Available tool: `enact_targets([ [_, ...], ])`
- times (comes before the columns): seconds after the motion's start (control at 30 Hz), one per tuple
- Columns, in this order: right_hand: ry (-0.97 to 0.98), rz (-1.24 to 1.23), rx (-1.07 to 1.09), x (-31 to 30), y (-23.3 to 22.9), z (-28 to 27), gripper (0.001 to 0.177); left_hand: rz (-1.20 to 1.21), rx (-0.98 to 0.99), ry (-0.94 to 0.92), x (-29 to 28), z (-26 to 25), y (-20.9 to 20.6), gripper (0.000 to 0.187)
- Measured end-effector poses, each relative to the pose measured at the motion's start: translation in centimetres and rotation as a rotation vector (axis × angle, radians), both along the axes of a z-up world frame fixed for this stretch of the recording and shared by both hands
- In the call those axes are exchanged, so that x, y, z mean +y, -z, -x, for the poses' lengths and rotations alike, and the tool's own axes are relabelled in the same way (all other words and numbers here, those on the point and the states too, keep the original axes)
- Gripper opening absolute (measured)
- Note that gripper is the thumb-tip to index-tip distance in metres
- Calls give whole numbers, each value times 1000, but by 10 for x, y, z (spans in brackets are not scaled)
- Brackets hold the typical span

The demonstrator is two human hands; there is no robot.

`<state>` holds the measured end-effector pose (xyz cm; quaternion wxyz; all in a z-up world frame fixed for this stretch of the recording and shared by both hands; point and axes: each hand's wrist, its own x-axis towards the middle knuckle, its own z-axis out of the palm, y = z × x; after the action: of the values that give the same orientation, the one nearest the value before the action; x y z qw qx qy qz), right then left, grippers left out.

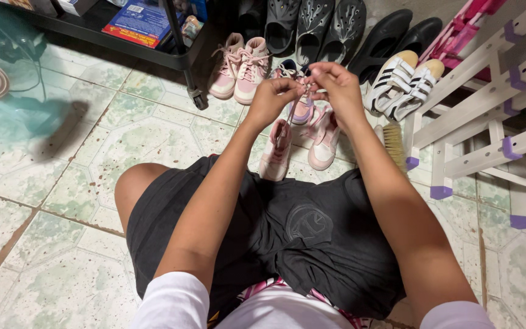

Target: The person sits on the floor and repeatedly threads pink laces through the eyelets of a pair of pink and white sneakers, then ties the laces. The person adjusts the laces and knots several times before placing the shoes back in line with other footwear.

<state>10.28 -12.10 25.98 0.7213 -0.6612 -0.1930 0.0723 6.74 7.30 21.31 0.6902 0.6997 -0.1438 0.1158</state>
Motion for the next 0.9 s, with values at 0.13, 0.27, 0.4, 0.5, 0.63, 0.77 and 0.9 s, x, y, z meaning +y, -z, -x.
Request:
enact_targets([
  [0.13,-36,-51,-48,1,7,7,18,-1,-6,-33,-1,-2,4,17],
  [0.27,-49,11,-118,5,18,12,18,-9,-7,-56,-4,1,5,17],
  [0.4,28,9,-105,5,22,14,13,93,15,-44,-6,6,6,15],
  [0.5,83,-42,13,-2,25,16,15,138,-20,-107,-1,9,7,14],
  [0.63,183,-171,172,-35,42,19,13,143,-3,-263,26,20,18,25],
  [0.77,255,-395,278,-85,78,10,20,503,171,-319,65,26,42,44],
  [0.9,363,-525,353,-132,126,0,26,684,351,-341,100,28,74,25],
])
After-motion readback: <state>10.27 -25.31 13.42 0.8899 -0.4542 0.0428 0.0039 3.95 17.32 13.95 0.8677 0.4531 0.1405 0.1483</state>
